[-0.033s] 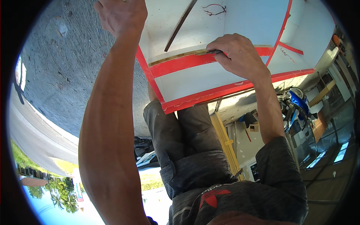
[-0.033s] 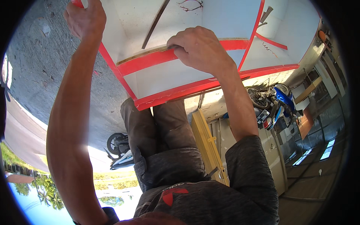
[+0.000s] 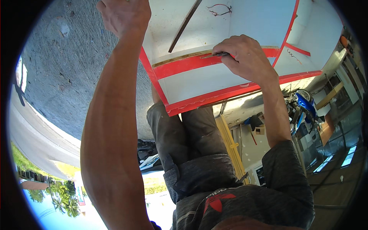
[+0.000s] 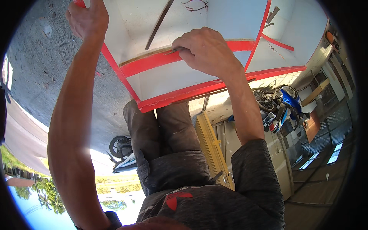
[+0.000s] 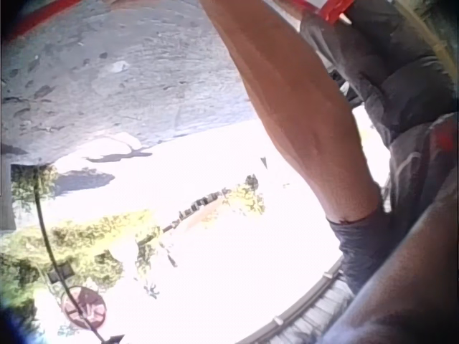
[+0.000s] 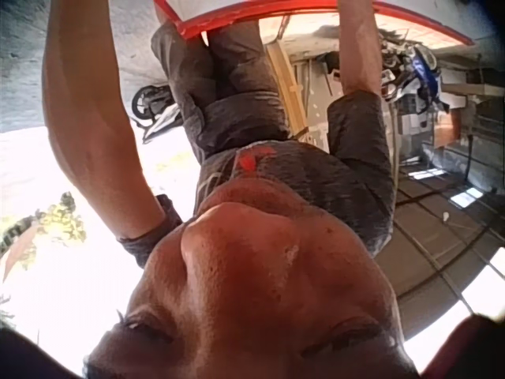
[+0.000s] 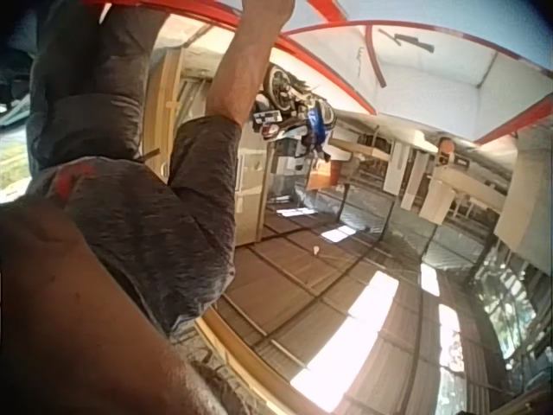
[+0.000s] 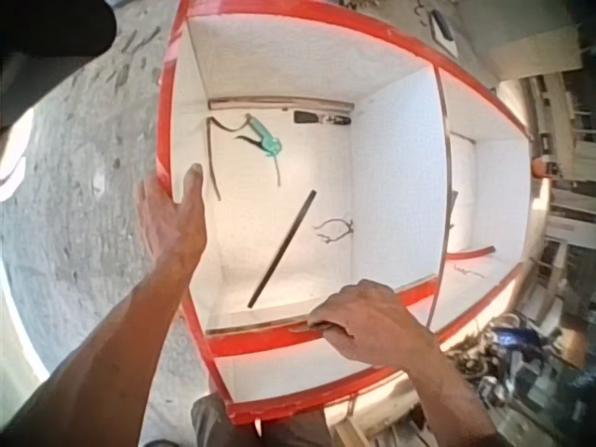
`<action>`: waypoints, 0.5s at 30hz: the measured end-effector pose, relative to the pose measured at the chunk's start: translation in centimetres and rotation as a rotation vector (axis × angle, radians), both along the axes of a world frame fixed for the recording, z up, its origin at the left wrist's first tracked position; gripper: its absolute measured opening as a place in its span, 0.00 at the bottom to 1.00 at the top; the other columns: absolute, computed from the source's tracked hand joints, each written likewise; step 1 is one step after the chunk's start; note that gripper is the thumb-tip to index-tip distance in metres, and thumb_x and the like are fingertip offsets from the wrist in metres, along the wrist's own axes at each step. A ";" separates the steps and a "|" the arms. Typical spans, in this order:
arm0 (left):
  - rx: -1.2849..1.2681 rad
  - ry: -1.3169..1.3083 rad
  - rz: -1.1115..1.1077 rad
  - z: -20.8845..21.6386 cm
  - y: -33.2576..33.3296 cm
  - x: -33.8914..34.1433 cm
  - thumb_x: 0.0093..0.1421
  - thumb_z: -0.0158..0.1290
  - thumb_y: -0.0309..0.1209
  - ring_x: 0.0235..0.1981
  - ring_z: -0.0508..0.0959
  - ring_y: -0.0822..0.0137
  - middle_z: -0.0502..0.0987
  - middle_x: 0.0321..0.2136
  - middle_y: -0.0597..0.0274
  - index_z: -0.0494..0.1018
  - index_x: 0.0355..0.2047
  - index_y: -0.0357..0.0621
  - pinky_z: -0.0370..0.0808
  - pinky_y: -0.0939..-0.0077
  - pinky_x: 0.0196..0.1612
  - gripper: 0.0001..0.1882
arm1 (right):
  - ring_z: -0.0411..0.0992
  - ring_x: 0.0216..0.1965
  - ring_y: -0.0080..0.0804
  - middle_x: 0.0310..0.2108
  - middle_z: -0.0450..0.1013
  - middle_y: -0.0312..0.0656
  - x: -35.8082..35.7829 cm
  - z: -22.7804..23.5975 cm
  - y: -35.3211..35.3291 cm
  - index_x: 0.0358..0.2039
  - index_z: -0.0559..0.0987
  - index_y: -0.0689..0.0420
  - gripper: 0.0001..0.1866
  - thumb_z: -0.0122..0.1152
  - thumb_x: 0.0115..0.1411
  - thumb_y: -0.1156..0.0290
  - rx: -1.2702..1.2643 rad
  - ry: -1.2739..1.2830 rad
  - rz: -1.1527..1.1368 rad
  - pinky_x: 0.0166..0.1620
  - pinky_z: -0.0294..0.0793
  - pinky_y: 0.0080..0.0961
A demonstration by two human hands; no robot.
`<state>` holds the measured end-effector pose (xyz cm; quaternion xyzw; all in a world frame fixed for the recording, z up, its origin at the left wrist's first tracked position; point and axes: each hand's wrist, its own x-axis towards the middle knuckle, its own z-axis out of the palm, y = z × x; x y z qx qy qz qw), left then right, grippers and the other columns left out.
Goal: Applying and trimming laminate edge strips on a white cabinet using a putty knife and adhesive.
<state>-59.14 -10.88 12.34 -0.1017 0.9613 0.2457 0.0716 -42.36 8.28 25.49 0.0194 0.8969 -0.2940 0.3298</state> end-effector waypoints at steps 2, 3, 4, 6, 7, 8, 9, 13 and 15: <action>-0.025 0.039 0.013 0.1 -0.2 0.1 0.63 0.55 0.60 0.63 0.67 0.36 0.69 0.60 0.33 0.67 0.62 0.33 0.63 0.47 0.65 0.42 | 0.79 0.37 0.44 0.33 0.82 0.42 -0.1 0.8 0.2 0.38 0.86 0.56 0.12 0.57 0.56 0.74 -0.021 0.038 -0.059 0.43 0.77 0.41; -0.005 -0.012 0.012 0.5 0.0 0.0 0.62 0.55 0.60 0.63 0.68 0.36 0.69 0.60 0.34 0.67 0.62 0.34 0.63 0.47 0.65 0.42 | 0.79 0.37 0.44 0.33 0.82 0.42 0.0 0.9 0.4 0.38 0.86 0.56 0.12 0.57 0.56 0.74 -0.020 0.039 -0.060 0.43 0.77 0.41; 0.015 -0.063 0.012 0.7 0.2 -0.1 0.62 0.55 0.60 0.63 0.68 0.37 0.69 0.60 0.34 0.67 0.62 0.34 0.63 0.48 0.65 0.42 | 0.79 0.36 0.42 0.35 0.83 0.41 0.2 0.9 0.6 0.39 0.86 0.55 0.13 0.57 0.56 0.76 0.003 0.044 -0.097 0.45 0.76 0.40; 0.049 -0.070 0.014 1.2 0.3 -0.2 0.62 0.55 0.59 0.62 0.68 0.37 0.69 0.59 0.35 0.67 0.62 0.34 0.63 0.48 0.65 0.42 | 0.79 0.36 0.40 0.38 0.83 0.40 0.6 0.5 0.4 0.40 0.85 0.55 0.13 0.58 0.56 0.78 0.025 0.051 -0.135 0.46 0.75 0.38; 0.083 -0.079 0.018 1.3 0.3 -0.3 0.62 0.55 0.59 0.62 0.68 0.38 0.70 0.59 0.35 0.67 0.62 0.34 0.63 0.48 0.65 0.42 | 0.79 0.36 0.40 0.39 0.83 0.40 1.0 -0.2 -0.2 0.41 0.85 0.55 0.14 0.58 0.56 0.78 0.007 0.076 -0.099 0.46 0.74 0.37; 0.081 -0.078 0.017 1.2 0.4 -0.2 0.62 0.55 0.59 0.62 0.68 0.38 0.70 0.59 0.35 0.67 0.62 0.34 0.63 0.48 0.65 0.42 | 0.79 0.36 0.39 0.40 0.83 0.39 1.1 -0.6 -0.7 0.42 0.85 0.55 0.14 0.58 0.56 0.78 -0.012 0.102 -0.062 0.46 0.74 0.36; 0.066 -0.019 0.025 1.2 0.5 -0.1 0.62 0.55 0.59 0.61 0.69 0.38 0.70 0.57 0.36 0.67 0.61 0.34 0.64 0.48 0.64 0.42 | 0.79 0.36 0.39 0.40 0.83 0.39 1.0 -0.8 -1.1 0.42 0.85 0.55 0.14 0.58 0.56 0.78 -0.015 0.102 -0.062 0.46 0.74 0.36; 0.064 -0.092 0.016 2.0 0.3 -0.8 0.62 0.56 0.59 0.60 0.70 0.38 0.71 0.56 0.37 0.67 0.61 0.34 0.65 0.48 0.63 0.41 | 0.80 0.38 0.43 0.38 0.83 0.40 0.0 -1.2 -2.2 0.41 0.86 0.52 0.13 0.59 0.58 0.73 0.043 0.042 -0.007 0.48 0.77 0.40; 0.060 -0.068 0.015 1.0 0.7 -0.1 0.62 0.55 0.59 0.60 0.70 0.38 0.71 0.56 0.37 0.68 0.60 0.34 0.65 0.48 0.63 0.41 | 0.80 0.38 0.43 0.38 0.83 0.40 0.1 -1.6 -2.1 0.41 0.87 0.52 0.12 0.59 0.58 0.73 0.077 0.031 0.019 0.48 0.77 0.40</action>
